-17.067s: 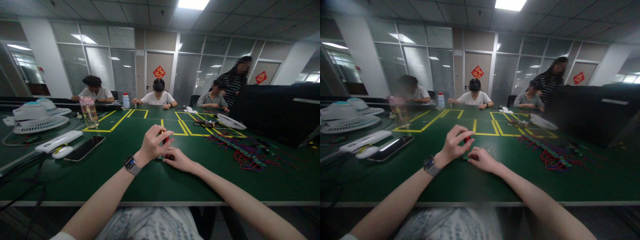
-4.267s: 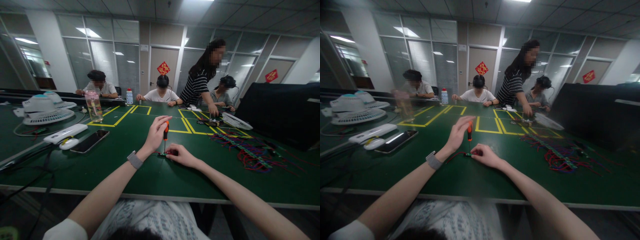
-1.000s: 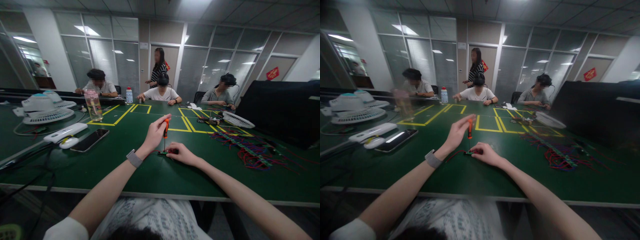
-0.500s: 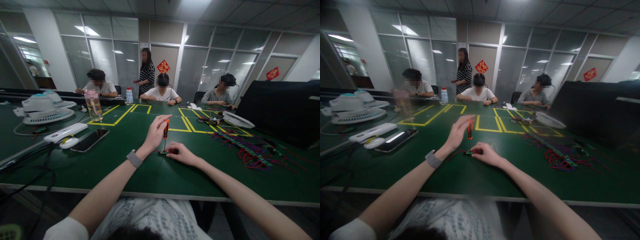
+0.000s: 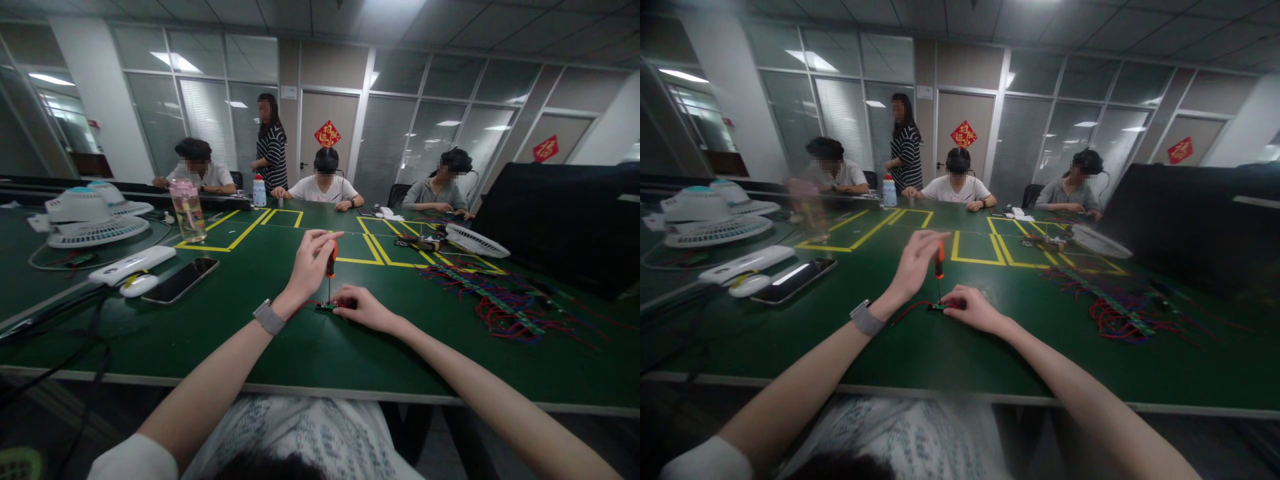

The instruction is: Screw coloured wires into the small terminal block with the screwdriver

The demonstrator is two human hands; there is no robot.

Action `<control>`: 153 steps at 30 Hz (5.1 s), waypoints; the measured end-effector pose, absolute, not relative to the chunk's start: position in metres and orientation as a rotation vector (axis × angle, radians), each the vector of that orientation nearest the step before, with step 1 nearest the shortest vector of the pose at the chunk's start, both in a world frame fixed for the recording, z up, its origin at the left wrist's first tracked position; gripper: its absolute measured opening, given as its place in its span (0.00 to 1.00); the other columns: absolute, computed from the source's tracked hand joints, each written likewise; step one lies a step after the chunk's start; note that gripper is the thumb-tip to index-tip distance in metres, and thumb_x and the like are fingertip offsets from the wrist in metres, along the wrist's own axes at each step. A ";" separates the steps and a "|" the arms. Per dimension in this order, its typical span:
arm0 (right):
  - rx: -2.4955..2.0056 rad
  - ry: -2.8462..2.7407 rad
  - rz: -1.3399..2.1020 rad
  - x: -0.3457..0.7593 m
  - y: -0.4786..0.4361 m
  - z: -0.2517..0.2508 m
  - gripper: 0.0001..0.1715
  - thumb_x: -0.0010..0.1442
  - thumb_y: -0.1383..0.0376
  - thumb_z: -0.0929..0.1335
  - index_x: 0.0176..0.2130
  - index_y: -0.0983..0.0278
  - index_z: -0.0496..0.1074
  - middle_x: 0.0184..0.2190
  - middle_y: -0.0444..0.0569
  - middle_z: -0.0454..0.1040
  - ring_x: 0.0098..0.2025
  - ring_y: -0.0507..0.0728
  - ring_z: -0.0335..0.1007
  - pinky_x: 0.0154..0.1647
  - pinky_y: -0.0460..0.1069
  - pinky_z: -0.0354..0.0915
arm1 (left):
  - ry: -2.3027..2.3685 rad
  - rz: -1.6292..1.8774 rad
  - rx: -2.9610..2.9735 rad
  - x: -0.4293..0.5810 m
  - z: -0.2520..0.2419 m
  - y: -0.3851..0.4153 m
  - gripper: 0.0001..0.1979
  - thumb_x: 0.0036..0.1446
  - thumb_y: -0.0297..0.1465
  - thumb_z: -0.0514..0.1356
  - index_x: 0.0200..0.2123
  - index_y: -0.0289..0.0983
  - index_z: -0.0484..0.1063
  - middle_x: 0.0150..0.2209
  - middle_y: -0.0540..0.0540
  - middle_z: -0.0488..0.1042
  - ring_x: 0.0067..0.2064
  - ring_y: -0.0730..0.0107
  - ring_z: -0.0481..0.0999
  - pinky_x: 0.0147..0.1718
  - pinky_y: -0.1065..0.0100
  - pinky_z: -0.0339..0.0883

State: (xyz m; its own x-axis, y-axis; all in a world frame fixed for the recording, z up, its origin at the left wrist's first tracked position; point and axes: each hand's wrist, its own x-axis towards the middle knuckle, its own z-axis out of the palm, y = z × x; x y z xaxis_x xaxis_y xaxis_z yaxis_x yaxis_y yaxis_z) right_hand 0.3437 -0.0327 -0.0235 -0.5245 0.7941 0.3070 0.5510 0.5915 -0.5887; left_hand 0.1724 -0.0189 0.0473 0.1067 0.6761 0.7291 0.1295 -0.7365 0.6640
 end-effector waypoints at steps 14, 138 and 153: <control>-1.054 -2.281 0.536 0.344 -0.032 -0.024 0.12 0.56 0.63 0.69 0.40 0.64 0.77 0.31 0.46 0.69 0.29 0.50 0.63 0.31 0.46 0.60 | 0.780 1.809 1.940 0.174 0.046 -0.024 0.09 0.53 0.35 0.62 0.36 0.39 0.78 0.39 0.46 0.70 0.40 0.71 0.72 0.38 0.71 0.68; -1.052 -2.279 0.536 0.344 -0.032 -0.024 0.11 0.56 0.63 0.69 0.40 0.64 0.76 0.30 0.45 0.68 0.28 0.50 0.63 0.31 0.46 0.60 | 0.803 1.660 2.341 0.172 0.046 -0.026 0.13 0.58 0.36 0.58 0.45 0.41 0.74 0.39 0.46 0.66 0.40 0.69 0.70 0.43 0.66 0.68; -1.043 -2.260 0.576 0.344 -0.032 -0.025 0.12 0.56 0.63 0.69 0.40 0.65 0.77 0.30 0.45 0.68 0.28 0.50 0.64 0.30 0.46 0.61 | 0.780 1.686 2.143 0.171 0.046 -0.024 0.10 0.55 0.36 0.60 0.39 0.40 0.77 0.35 0.48 0.68 0.37 0.71 0.70 0.37 0.70 0.68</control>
